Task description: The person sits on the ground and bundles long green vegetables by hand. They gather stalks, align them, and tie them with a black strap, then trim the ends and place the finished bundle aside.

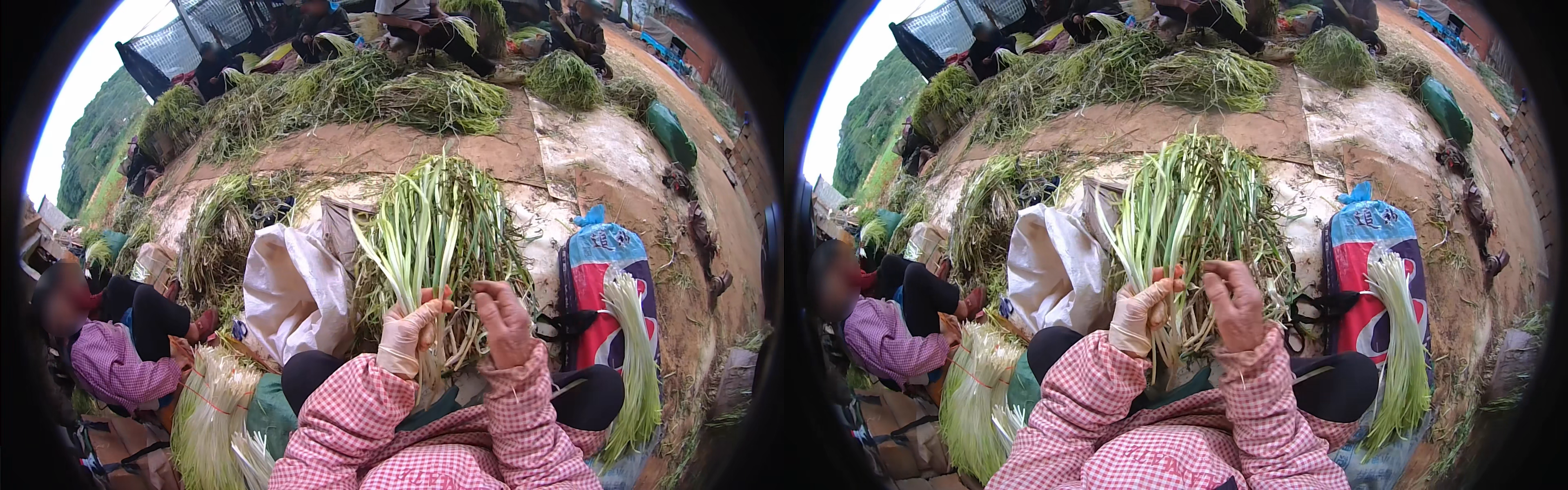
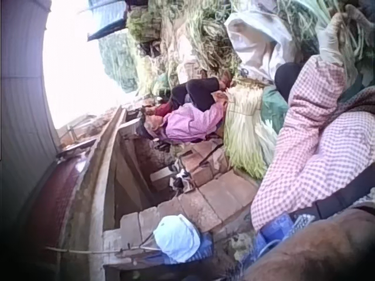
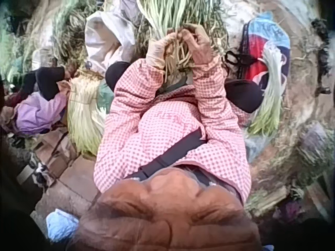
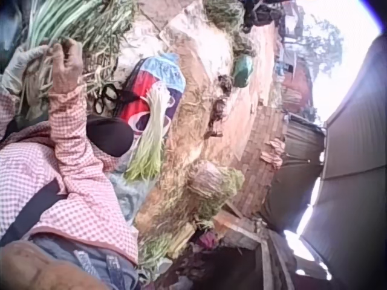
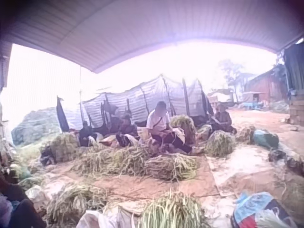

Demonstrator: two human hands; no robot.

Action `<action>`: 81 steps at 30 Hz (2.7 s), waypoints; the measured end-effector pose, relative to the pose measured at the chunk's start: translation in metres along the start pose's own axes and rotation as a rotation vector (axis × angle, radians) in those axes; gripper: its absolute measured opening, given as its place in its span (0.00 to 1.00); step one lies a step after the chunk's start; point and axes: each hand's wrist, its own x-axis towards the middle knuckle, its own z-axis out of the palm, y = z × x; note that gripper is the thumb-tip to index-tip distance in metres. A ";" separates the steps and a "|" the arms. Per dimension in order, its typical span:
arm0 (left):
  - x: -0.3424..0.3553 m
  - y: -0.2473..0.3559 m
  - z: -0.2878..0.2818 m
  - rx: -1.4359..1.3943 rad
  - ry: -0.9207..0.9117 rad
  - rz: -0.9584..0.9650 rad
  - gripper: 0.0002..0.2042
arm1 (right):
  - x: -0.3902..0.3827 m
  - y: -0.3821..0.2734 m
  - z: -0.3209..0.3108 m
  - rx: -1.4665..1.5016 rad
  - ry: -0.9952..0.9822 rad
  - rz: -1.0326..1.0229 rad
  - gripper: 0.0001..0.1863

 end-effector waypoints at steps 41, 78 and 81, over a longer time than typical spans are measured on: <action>-0.018 -0.047 0.007 0.023 0.097 -0.064 0.08 | 0.048 0.049 0.030 0.247 0.253 0.060 0.15; 0.002 0.005 0.026 -0.043 0.072 0.282 0.09 | -0.009 0.001 0.016 0.166 -0.390 -0.067 0.23; 0.013 0.051 0.000 -0.020 0.055 0.406 0.09 | -0.012 0.021 0.006 0.054 -0.426 -0.022 0.17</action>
